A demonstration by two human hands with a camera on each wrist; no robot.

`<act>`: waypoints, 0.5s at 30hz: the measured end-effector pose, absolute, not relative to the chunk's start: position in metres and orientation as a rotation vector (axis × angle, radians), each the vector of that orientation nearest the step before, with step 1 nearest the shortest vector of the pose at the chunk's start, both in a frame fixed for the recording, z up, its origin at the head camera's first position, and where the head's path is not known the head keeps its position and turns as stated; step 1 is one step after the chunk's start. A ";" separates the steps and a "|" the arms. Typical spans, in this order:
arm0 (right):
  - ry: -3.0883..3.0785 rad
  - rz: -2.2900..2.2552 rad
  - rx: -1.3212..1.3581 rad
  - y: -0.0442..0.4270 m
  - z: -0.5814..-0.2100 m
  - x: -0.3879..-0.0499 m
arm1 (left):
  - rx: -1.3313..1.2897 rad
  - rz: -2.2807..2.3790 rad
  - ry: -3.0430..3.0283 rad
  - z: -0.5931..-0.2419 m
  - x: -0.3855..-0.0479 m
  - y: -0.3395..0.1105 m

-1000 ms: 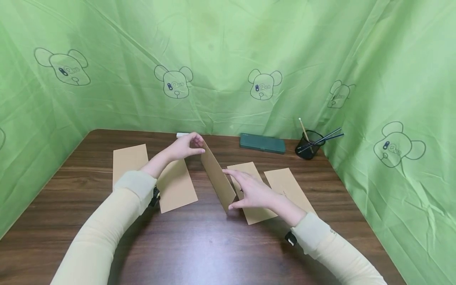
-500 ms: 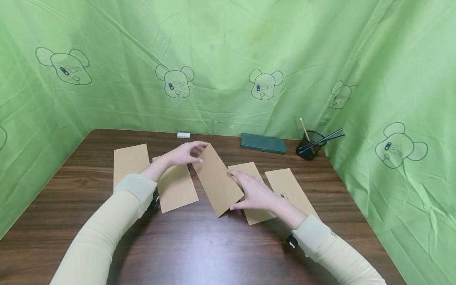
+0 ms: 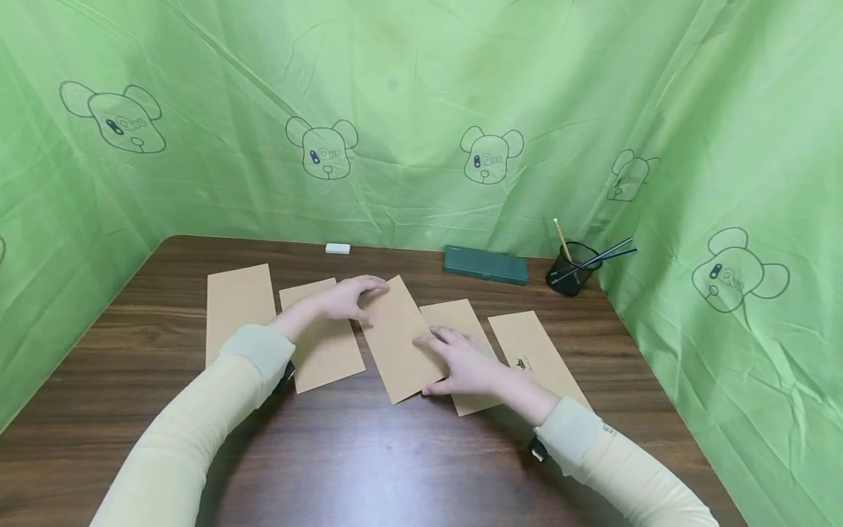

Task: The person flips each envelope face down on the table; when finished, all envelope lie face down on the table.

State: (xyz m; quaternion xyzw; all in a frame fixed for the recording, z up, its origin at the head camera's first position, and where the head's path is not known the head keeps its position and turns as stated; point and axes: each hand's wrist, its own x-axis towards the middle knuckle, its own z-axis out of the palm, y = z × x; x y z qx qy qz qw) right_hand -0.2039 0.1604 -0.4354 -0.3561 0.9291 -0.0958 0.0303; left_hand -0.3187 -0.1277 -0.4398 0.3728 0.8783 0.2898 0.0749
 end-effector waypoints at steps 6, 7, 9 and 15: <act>2.839 -0.237 -1.093 0.161 -0.441 -0.204 | 1.108 0.723 2.616 -0.444 -0.315 -0.120; 2.834 -0.225 -1.096 0.161 -0.442 -0.204 | 1.104 0.705 2.611 -0.444 -0.314 -0.120; 2.824 -0.208 -1.109 0.161 -0.442 -0.204 | 1.097 0.673 2.606 -0.446 -0.314 -0.118; 2.793 -0.200 -1.143 0.165 -0.444 -0.207 | 1.082 0.637 2.601 -0.448 -0.315 -0.116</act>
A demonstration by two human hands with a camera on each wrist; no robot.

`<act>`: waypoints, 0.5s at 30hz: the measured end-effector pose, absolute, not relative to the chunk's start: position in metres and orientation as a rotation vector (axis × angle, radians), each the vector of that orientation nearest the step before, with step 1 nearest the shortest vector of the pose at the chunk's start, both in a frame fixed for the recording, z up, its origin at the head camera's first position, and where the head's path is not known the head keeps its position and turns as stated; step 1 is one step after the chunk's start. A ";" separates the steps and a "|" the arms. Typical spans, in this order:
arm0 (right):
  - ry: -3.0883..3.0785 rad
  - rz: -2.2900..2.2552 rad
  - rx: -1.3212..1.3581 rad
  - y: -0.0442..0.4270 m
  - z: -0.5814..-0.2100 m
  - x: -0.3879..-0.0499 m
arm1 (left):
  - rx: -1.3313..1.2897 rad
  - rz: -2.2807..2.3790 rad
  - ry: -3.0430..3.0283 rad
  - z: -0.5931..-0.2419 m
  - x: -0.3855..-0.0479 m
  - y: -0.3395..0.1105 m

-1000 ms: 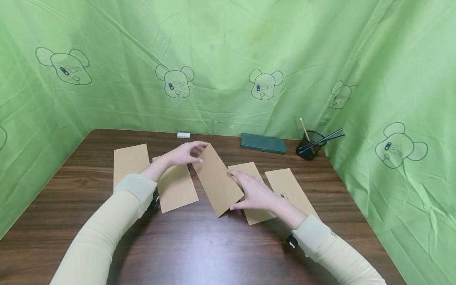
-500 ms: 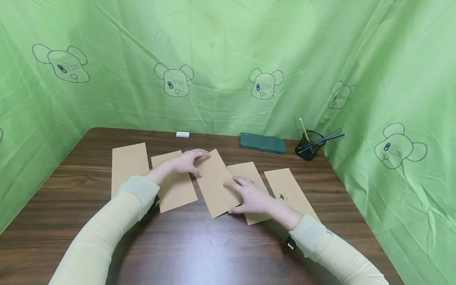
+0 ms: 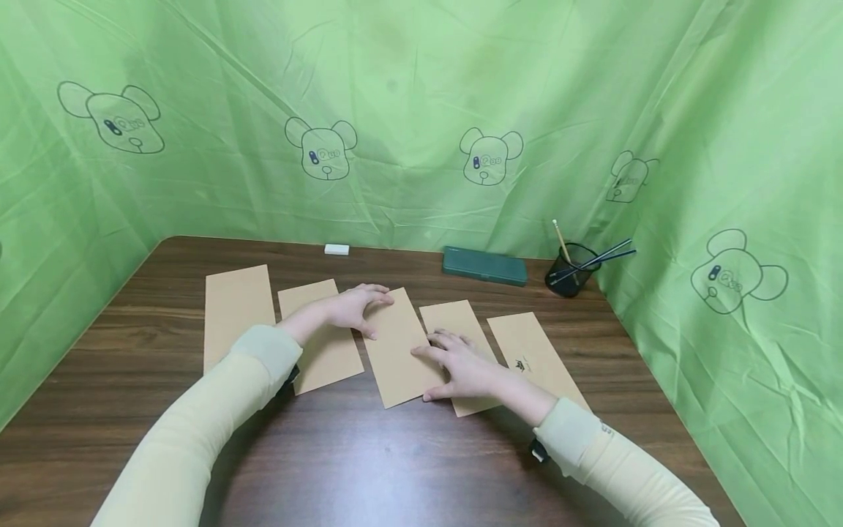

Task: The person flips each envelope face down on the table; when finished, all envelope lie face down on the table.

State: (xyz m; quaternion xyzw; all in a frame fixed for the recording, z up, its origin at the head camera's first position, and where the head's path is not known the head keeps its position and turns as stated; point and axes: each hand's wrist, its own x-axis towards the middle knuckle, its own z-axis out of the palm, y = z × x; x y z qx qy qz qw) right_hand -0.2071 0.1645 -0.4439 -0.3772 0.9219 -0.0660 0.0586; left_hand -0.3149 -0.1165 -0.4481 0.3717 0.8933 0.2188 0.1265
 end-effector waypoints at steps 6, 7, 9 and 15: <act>2.766 -0.189 -1.165 0.168 -0.445 -0.209 | 1.083 0.592 2.604 -0.449 -0.315 -0.117; 2.764 -0.186 -1.171 0.168 -0.446 -0.209 | 1.084 0.581 2.607 -0.450 -0.315 -0.117; 2.758 -0.189 -1.183 0.169 -0.446 -0.210 | 1.087 0.559 2.613 -0.450 -0.316 -0.117; 2.743 -0.182 -1.223 0.170 -0.444 -0.211 | 1.063 0.511 2.607 -0.446 -0.315 -0.115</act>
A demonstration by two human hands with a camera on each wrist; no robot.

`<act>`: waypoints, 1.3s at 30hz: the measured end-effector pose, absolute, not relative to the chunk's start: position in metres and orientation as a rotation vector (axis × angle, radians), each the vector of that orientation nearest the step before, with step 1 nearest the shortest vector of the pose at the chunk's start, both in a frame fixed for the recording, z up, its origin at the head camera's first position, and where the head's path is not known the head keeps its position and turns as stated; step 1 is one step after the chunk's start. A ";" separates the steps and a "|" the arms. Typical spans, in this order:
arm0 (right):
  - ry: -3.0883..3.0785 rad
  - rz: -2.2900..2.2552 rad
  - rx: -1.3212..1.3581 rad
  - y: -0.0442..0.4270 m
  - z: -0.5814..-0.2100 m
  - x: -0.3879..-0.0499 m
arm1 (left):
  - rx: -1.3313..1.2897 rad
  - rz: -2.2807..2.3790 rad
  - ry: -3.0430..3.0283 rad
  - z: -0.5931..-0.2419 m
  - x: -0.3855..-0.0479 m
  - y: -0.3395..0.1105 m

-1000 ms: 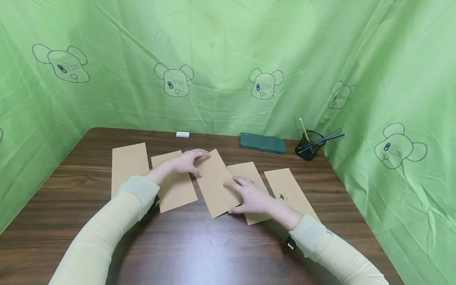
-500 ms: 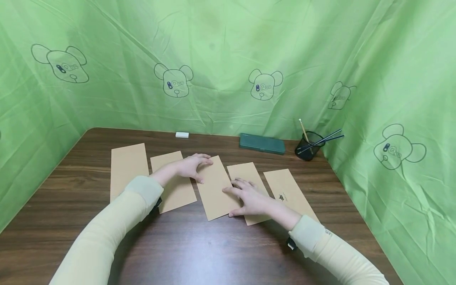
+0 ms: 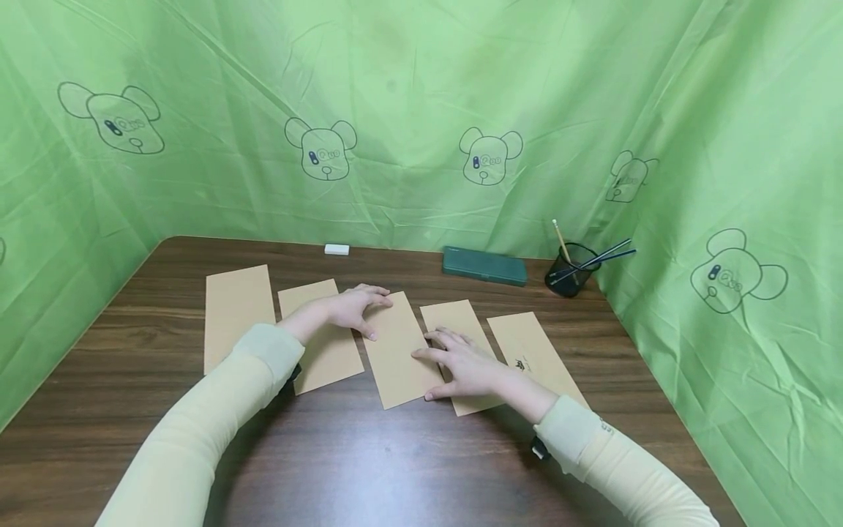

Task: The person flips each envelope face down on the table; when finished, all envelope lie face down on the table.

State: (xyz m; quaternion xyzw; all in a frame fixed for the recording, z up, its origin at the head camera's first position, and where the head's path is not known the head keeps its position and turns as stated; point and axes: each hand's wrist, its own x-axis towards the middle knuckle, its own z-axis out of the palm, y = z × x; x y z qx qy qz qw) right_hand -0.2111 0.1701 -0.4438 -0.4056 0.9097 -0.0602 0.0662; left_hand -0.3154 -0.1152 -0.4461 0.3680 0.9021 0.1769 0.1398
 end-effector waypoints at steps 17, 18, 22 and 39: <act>2.811 -0.398 -1.380 0.198 -0.428 -0.214 | 1.102 0.564 2.693 -0.433 -0.311 -0.091; 2.818 -0.405 -1.377 0.202 -0.427 -0.214 | 1.107 0.564 2.703 -0.432 -0.310 -0.087; 2.839 -0.448 -1.378 0.219 -0.426 -0.215 | 1.089 0.549 2.726 -0.429 -0.306 -0.073; 2.815 -0.519 -1.351 0.272 -0.431 -0.206 | 1.040 0.456 2.726 -0.433 -0.298 -0.028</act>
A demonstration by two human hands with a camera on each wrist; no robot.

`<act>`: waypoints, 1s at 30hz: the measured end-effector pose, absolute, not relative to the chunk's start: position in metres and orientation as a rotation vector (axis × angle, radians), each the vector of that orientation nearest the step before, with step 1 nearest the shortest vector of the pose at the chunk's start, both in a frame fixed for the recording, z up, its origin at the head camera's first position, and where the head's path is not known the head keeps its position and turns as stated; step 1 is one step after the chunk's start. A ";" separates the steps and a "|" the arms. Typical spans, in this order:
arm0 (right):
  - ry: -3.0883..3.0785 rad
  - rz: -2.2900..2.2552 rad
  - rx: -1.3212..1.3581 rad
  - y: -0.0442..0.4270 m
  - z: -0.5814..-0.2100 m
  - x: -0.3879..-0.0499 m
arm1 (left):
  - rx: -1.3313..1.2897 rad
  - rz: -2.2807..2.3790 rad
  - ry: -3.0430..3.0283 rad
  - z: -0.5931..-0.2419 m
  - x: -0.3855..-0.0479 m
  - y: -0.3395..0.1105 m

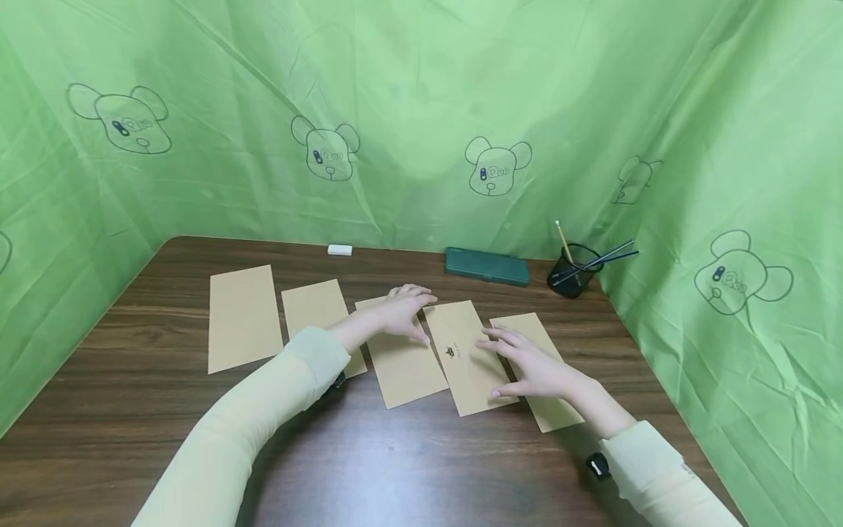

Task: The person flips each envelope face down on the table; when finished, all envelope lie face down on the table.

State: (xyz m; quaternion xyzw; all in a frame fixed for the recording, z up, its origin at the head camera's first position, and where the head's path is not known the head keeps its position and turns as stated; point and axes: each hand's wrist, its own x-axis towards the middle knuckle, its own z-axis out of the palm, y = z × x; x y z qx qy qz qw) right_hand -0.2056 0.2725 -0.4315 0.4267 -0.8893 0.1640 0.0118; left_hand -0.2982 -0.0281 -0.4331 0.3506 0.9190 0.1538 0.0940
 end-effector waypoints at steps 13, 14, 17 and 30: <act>-2.901 0.467 1.373 0.289 -0.443 -0.208 | 1.028 0.449 2.693 -0.438 -0.306 -0.025; -2.906 0.457 1.372 0.290 -0.444 -0.209 | 1.036 0.454 2.687 -0.438 -0.306 -0.025; -2.908 0.436 1.375 0.292 -0.445 -0.211 | 1.055 0.483 2.665 -0.438 -0.306 -0.025; -2.896 0.383 1.417 0.298 -0.445 -0.213 | 1.018 0.605 2.632 -0.446 -0.307 -0.017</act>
